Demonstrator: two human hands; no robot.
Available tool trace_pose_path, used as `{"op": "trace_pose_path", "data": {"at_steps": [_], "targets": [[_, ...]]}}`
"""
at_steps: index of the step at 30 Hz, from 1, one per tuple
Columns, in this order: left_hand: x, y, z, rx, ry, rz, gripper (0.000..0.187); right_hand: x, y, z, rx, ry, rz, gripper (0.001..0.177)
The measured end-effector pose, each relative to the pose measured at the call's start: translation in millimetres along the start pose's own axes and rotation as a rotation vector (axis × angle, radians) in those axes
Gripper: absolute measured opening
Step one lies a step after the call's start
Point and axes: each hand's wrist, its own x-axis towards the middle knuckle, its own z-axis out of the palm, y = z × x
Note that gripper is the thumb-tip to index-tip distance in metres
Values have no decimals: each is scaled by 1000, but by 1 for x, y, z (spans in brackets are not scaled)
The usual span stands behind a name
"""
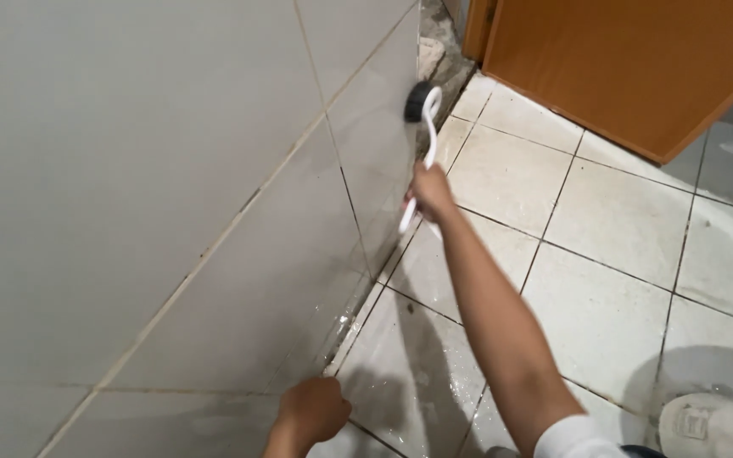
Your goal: The person scoops soapy water from a bucket with a cup and pours it onto the tiled wall, then uses a long-handled brush to scrub the wall and floor junction. The person squats to reach lower areas and continues scrubbing the grout lines.
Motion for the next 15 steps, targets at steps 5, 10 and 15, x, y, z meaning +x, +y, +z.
{"op": "trace_pose_path", "data": {"at_steps": [5, 10, 15], "targets": [[13, 0, 16, 51, -65, 8, 31, -206, 119, 53, -296, -97, -40, 23], [20, -7, 28, 133, -104, 52, 25, -254, 102, 59, -318, -106, -55, 24], [6, 2, 17, 104, -115, 34, 25, -72, -20, 35, -323, 1, -226, 26]]}}
